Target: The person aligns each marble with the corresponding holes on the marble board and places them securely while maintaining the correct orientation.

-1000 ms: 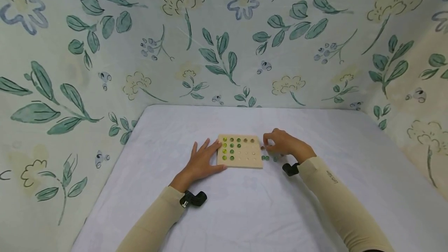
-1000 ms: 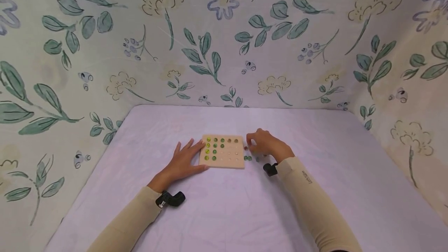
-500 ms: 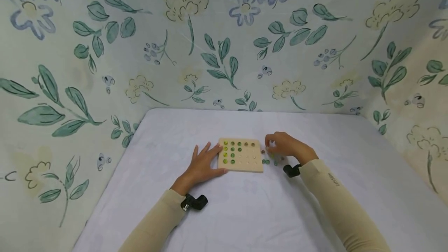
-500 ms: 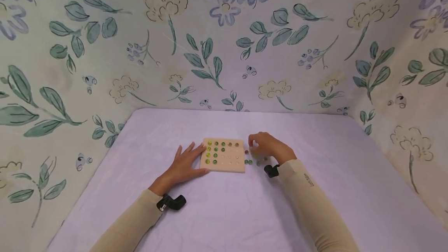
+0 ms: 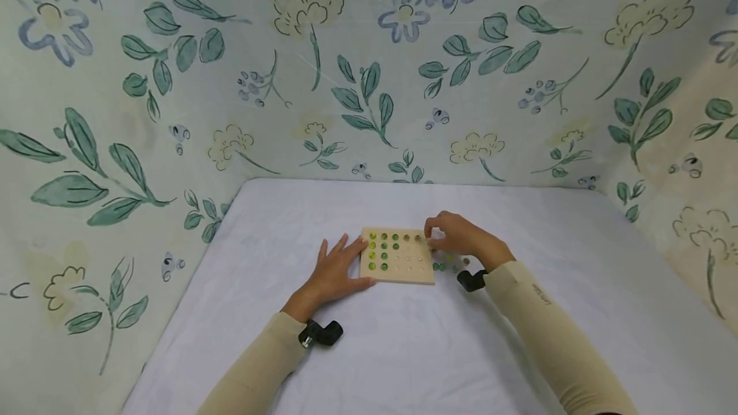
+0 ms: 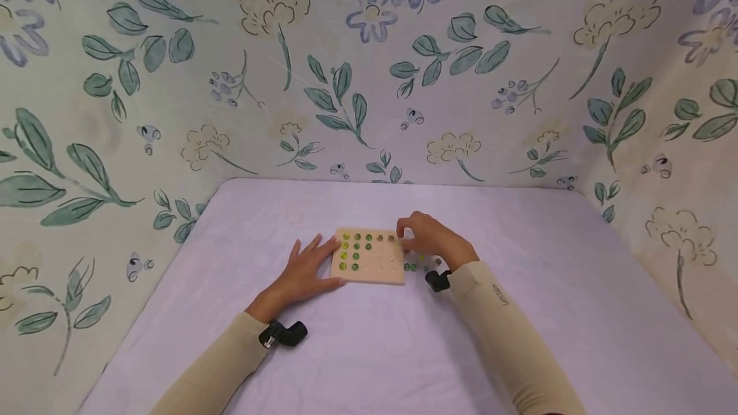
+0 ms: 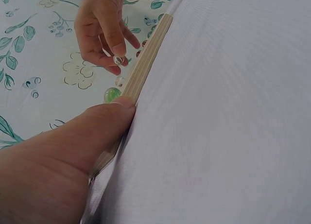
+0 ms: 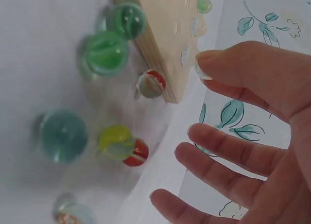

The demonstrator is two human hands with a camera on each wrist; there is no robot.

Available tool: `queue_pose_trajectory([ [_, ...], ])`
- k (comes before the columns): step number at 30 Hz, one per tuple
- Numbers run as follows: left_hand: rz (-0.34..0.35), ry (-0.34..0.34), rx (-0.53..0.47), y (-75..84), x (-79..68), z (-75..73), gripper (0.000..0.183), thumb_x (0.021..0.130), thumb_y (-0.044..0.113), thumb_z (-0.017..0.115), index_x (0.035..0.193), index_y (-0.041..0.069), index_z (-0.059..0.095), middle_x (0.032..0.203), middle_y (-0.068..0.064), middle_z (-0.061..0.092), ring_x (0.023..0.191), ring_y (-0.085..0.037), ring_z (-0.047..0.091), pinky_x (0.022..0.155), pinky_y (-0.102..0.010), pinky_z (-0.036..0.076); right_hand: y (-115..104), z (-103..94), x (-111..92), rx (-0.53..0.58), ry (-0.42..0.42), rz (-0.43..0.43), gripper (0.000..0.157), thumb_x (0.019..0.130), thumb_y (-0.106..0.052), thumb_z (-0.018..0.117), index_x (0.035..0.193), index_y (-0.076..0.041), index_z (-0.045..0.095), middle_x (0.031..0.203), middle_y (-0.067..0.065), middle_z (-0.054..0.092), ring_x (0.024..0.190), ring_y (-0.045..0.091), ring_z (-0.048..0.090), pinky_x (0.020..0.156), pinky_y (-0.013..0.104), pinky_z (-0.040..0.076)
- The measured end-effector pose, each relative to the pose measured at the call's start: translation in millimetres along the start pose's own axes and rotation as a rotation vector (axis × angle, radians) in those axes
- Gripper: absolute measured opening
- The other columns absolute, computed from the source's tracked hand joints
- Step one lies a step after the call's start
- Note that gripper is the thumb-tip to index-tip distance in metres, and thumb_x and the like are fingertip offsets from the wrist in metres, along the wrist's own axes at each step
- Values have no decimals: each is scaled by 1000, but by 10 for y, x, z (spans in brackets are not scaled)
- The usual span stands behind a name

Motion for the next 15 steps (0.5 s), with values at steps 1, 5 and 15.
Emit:
queue_pose_trajectory([
  [1,2,1,-2,0,0,-3,87,79,60,69,150,23,36,156,3,30,147,-25,13,116,-53,-8,-23,2,13,8,1,-4,9,89,-21,69,97,-19,66,110,8,58,90,24,52,75,37,49],
  [5,6,-2,-3,-5,1,0,87,79,60,69,150,23,36,156,3,30,147,-25,13,116,-54,-7,-114,26,66,27,5,-45,6,90,-19,69,95,-20,66,114,9,57,99,27,52,86,42,49],
  [15,1,-4,11,-22,11,22,87,80,60,69,151,23,35,156,4,29,147,-24,12,115,-55,-7,-234,110,159,38,-12,-63,5,90,-19,68,91,-23,67,113,7,57,101,24,51,91,43,47],
])
Point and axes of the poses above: each hand's wrist, its own x-axis towards the middle knuckle, its own z-axis out of the palm, y = z × x, the point moved 10 cm from there along x, towards the middle knuckle
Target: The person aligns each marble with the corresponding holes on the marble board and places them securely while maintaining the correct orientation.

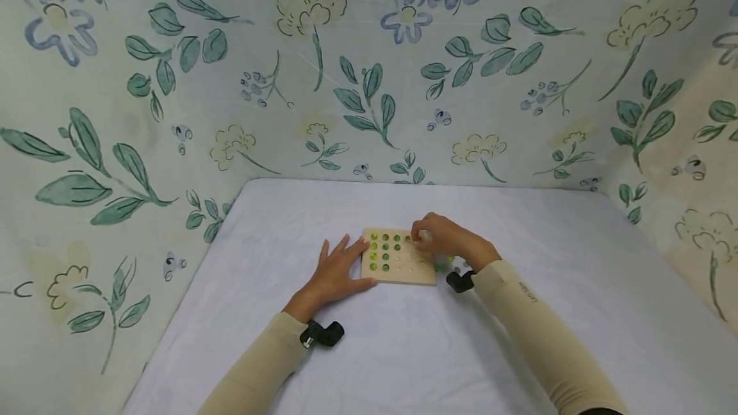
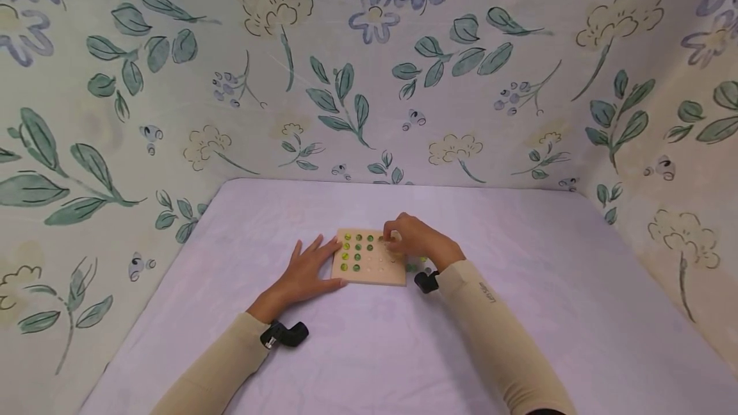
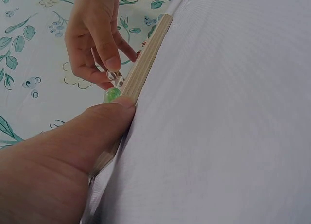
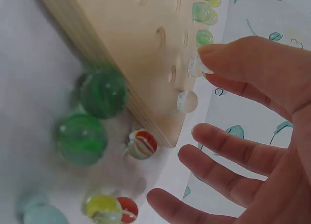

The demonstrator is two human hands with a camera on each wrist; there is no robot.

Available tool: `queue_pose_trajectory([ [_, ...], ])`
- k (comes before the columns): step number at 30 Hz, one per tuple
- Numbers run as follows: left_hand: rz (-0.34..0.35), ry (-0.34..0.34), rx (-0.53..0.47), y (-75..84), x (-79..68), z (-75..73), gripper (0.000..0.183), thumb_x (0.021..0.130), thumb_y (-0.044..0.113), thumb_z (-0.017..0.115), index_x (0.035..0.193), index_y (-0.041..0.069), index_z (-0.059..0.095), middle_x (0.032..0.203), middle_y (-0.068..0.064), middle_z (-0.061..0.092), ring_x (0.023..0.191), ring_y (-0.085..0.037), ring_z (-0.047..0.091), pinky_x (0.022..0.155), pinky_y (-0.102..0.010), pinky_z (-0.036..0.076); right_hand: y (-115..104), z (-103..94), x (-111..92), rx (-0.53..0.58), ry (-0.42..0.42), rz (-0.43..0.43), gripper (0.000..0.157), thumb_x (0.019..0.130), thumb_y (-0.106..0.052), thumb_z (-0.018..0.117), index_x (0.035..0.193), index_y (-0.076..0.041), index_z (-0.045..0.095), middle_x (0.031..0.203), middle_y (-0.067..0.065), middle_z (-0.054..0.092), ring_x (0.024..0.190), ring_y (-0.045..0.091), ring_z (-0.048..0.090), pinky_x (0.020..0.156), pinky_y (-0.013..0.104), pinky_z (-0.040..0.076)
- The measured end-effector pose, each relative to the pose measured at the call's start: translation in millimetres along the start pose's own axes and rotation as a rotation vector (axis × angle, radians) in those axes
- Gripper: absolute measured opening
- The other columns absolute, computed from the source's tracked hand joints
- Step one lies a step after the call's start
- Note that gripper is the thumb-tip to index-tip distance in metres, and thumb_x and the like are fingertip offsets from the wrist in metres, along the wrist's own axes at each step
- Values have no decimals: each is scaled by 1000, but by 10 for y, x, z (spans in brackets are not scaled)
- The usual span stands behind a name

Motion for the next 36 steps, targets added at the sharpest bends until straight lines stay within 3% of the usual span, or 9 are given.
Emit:
queue_pose_trajectory([
  [12,9,-7,-26,30,-22,1,86,80,59,69,150,21,36,156,2,30,147,-26,13,115,-56,-7,-58,104,59,-11,-22,-7,7,89,-19,69,91,-25,67,120,7,56,104,23,50,90,40,47],
  [22,-1,-15,-18,17,-9,-25,86,80,61,68,151,24,35,157,5,27,148,-23,11,115,-53,-9,-82,113,108,-17,-54,-5,9,89,-15,66,89,-25,67,108,0,61,91,20,52,77,33,47],
  [36,4,-14,-22,-2,-4,-12,86,80,61,68,151,24,35,157,5,27,148,-23,10,115,-53,-10,-44,133,127,-3,-79,27,8,88,-18,67,90,-25,67,106,0,61,90,20,52,77,33,46],
])
Point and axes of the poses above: each hand's wrist, its own x-axis towards the middle knuckle, its own z-axis out of the palm, y = z × x, the point moved 10 cm from there along x, towards the middle knuckle
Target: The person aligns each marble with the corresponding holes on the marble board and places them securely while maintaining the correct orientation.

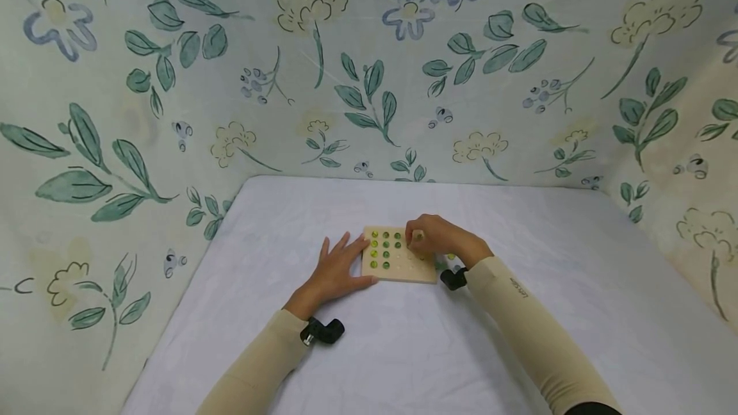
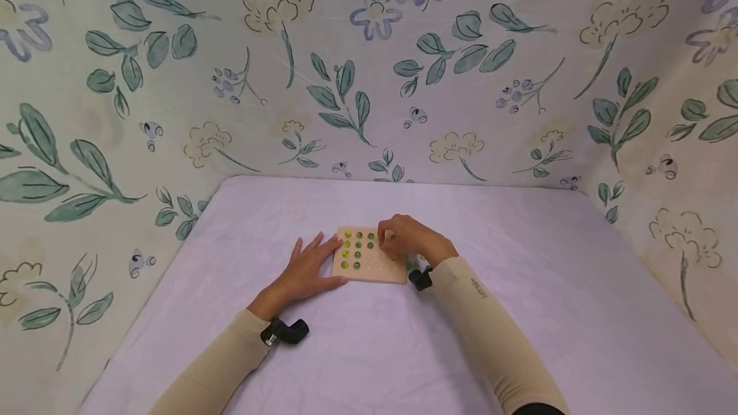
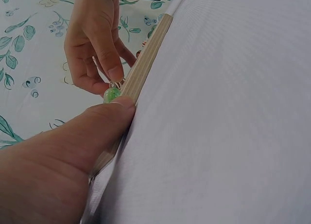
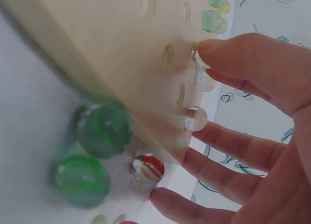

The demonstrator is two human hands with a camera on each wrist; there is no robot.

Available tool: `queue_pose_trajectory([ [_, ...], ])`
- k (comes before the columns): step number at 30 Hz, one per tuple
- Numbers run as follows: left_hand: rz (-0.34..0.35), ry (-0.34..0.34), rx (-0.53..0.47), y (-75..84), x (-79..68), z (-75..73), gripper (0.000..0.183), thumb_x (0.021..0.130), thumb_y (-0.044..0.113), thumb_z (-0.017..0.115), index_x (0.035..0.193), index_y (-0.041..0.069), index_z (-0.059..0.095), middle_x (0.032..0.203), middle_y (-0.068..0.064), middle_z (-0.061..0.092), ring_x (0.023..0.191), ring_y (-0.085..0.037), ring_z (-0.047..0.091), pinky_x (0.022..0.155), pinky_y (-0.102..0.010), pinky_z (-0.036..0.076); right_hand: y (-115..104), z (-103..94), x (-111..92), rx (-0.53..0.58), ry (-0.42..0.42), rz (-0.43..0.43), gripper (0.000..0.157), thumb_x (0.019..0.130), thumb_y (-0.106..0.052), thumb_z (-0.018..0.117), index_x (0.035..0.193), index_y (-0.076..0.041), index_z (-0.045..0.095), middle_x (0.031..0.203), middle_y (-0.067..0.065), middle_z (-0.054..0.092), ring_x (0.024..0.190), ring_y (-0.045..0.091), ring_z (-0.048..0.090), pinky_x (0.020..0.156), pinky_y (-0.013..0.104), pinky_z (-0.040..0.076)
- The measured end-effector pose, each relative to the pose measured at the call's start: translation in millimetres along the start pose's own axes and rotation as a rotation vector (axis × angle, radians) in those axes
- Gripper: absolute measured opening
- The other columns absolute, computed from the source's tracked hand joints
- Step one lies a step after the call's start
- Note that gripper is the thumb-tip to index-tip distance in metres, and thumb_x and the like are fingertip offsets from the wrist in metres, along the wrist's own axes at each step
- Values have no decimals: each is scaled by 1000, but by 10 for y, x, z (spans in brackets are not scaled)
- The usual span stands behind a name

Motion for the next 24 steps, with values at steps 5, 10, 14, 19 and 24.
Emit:
queue_pose_trajectory([
  [5,3,2,11,-5,9,7,87,80,62,67,151,24,35,157,5,28,148,-23,11,115,-54,-9,3,-2,7,-4,4,-5,7,88,-19,68,92,-25,67,107,0,61,90,20,52,77,34,47],
  [10,3,3,11,-8,12,13,87,80,62,67,151,24,34,157,6,27,148,-23,11,115,-54,-9,16,6,14,-12,6,-9,7,89,-20,68,93,-26,67,109,0,61,91,20,52,79,34,47],
  [14,0,3,12,-13,8,12,87,80,62,67,151,25,35,157,6,27,148,-23,11,115,-54,-9,19,6,15,-6,7,-16,8,89,-20,67,95,-25,67,109,0,61,91,20,52,79,34,47],
  [19,-3,2,11,-10,2,0,86,80,62,68,150,25,35,157,6,27,148,-23,11,115,-54,-9,18,-7,3,-9,12,-21,11,89,-21,68,99,-25,66,108,1,60,92,21,51,80,35,47],
  [24,-3,0,11,12,-5,-6,86,80,61,68,150,24,36,157,4,28,147,-24,12,115,-55,-8,19,-31,-30,-1,24,-13,15,90,-25,69,105,-25,65,109,2,60,93,21,51,81,36,47],
])
Point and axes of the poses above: each hand's wrist, its own x-axis towards the middle knuckle, its own z-axis out of the palm, y = z × x, the point moved 10 cm from there along x, towards the middle knuckle
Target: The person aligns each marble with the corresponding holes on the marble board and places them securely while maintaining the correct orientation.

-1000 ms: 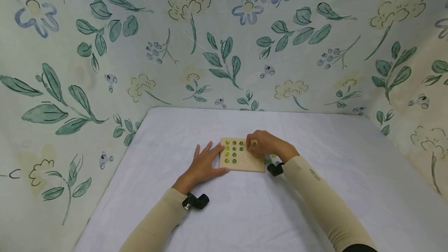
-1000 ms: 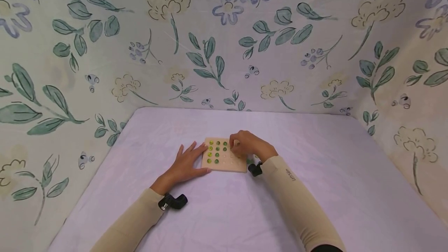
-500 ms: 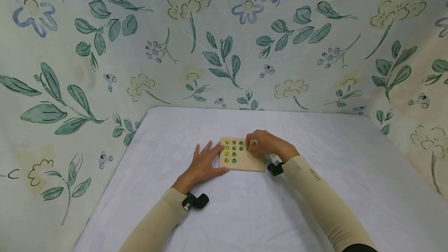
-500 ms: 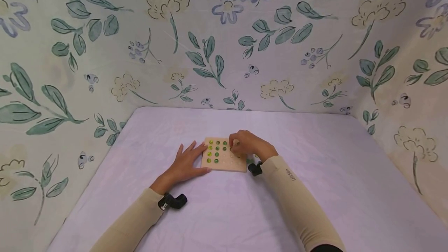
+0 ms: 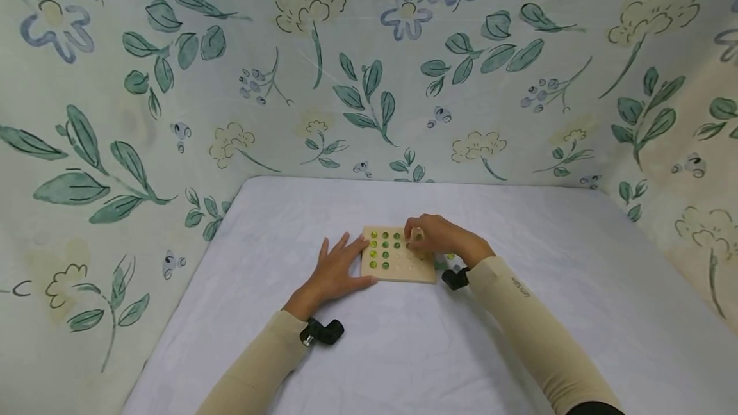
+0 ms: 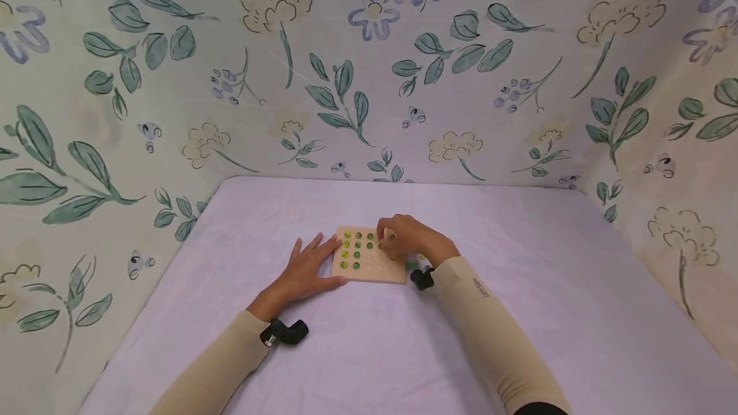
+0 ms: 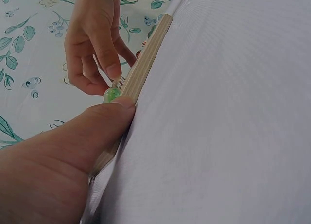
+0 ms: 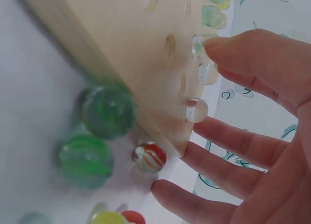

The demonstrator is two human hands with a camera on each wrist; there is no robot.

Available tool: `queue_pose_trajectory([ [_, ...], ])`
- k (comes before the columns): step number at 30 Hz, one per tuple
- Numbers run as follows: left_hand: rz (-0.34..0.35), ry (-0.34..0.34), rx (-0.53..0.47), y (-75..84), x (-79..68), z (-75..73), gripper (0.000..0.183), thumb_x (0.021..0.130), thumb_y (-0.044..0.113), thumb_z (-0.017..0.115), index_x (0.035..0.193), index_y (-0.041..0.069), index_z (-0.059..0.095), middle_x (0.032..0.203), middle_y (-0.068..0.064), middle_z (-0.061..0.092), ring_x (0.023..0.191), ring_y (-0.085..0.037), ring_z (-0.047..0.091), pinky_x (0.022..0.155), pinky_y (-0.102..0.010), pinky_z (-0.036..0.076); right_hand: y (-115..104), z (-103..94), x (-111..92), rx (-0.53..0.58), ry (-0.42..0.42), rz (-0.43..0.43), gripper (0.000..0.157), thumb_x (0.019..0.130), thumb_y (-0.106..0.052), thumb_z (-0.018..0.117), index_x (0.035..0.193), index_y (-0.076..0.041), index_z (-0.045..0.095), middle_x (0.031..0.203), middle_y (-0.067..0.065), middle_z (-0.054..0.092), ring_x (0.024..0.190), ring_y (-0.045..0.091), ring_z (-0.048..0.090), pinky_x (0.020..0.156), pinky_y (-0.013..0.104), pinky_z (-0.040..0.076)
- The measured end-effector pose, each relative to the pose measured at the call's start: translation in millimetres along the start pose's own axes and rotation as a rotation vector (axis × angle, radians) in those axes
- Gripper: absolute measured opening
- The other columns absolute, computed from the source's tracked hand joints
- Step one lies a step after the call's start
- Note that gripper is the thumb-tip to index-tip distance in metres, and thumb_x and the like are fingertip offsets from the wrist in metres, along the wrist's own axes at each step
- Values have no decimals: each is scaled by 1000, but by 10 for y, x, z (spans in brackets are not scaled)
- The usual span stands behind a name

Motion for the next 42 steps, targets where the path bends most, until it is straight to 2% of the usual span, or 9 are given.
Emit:
queue_pose_trajectory([
  [9,-7,0,0,10,-5,2,87,79,60,69,150,23,36,156,4,29,147,-24,12,115,-55,-8,65,-30,-77,5,1,23,20,91,-22,65,111,-25,64,114,4,61,91,21,52,77,34,48],
  [16,6,11,2,19,5,-14,86,79,60,69,150,22,36,156,3,29,147,-25,12,115,-55,-7,140,-144,-204,-18,26,-1,22,91,-21,66,113,-21,62,112,6,61,93,23,51,82,39,47],
  [22,6,15,-6,16,5,-15,86,79,59,70,150,22,37,156,3,29,147,-25,12,115,-55,-8,314,-200,-289,-17,30,41,25,91,-22,66,116,-20,60,118,10,60,98,24,55,85,42,50],
  [32,16,24,-15,11,1,-4,87,79,60,70,150,22,37,156,3,29,147,-25,12,115,-55,-8,540,-170,-373,-1,-10,110,31,90,-14,59,120,-20,55,105,12,56,88,26,54,74,38,50],
  [42,16,26,-8,3,2,-7,87,79,61,69,150,22,36,156,4,29,147,-25,12,115,-55,-8,631,-95,-415,45,-32,166,37,89,-14,63,123,-17,50,93,10,57,77,23,54,67,32,47],
])
Point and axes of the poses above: each hand's wrist, its own x-axis towards the middle knuckle, its own z-axis out of the palm, y = z × x, the point moved 10 cm from there along x, towards the middle knuckle
